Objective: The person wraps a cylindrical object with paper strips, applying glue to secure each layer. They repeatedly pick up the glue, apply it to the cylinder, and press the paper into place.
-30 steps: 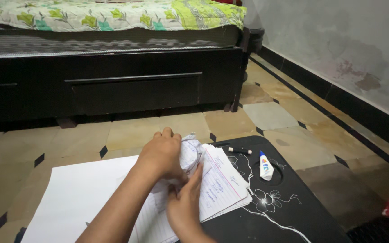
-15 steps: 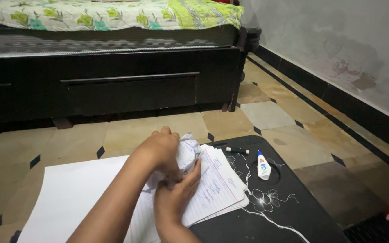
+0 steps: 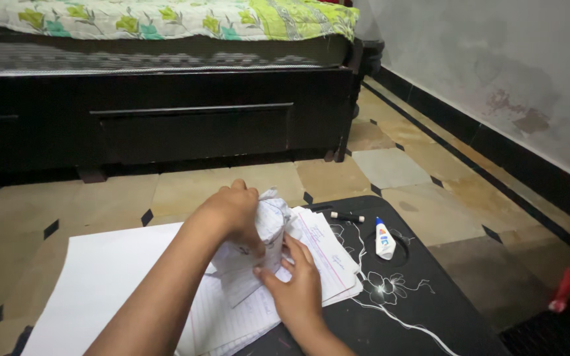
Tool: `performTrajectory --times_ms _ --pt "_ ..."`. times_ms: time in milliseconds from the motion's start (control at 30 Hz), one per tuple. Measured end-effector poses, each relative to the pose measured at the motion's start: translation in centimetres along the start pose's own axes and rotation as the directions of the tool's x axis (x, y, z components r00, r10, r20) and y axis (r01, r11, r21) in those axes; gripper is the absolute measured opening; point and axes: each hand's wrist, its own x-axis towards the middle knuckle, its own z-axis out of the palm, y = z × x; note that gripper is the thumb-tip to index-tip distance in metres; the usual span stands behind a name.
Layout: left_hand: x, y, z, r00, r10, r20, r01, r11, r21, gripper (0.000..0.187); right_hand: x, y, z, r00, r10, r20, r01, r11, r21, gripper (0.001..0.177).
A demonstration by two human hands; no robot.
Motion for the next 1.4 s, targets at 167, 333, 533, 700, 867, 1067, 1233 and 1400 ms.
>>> performTrajectory --times_ms 167,333,533,700,867,1067,1233,1400 --pt "0.0 -0.3 0.0 1.000 0.024 0.000 -0.024 1.000 -0.017 0.100 0.4 -1.0 0.1 0.999 -0.021 -0.044 0.016 0.994 -0.107 0.080" --pt "-0.4 -0.1 -0.4 1.000 0.009 0.009 -0.009 1.000 -0.014 0.100 1.3 -2.4 -0.1 0.999 0.032 -0.022 -0.037 0.970 -0.241 0.092" --pt "-0.8 0.4 -0.9 1.000 -0.018 0.024 0.018 1.000 -0.011 0.099 1.9 -3.1 0.3 0.995 0.069 -0.070 -0.089 0.937 -0.337 0.092" --pt "-0.8 0.2 -0.7 0.999 -0.018 0.042 0.019 0.999 -0.030 0.098 1.4 -1.2 0.0 0.993 0.111 -0.034 -0.115 0.973 -0.202 0.124" --pt "-3.5 -1.0 1.3 0.970 -0.003 -0.242 -0.045 0.980 -0.192 0.127 2.9 2.5 -2.9 0.996 0.088 -0.026 -0.080 0.971 0.226 0.093" --pt "-7.4 -1.3 6.7 0.862 -0.361 -0.357 0.157 0.858 -0.488 0.143 5.8 3.9 -5.0 0.981 0.193 0.031 -0.193 0.981 -0.019 0.048" --pt "-7.8 -3.1 11.6 0.802 -0.458 -0.383 0.086 0.723 -0.685 0.129 5.6 1.5 -3.9 0.987 0.161 0.001 -0.160 0.982 -0.104 0.060" --pt "-6.3 -4.1 13.4 0.741 -0.420 -0.524 -0.126 0.679 -0.724 0.068 3.4 -1.4 -4.4 0.967 -0.254 -0.002 0.241 0.922 -0.303 0.070"
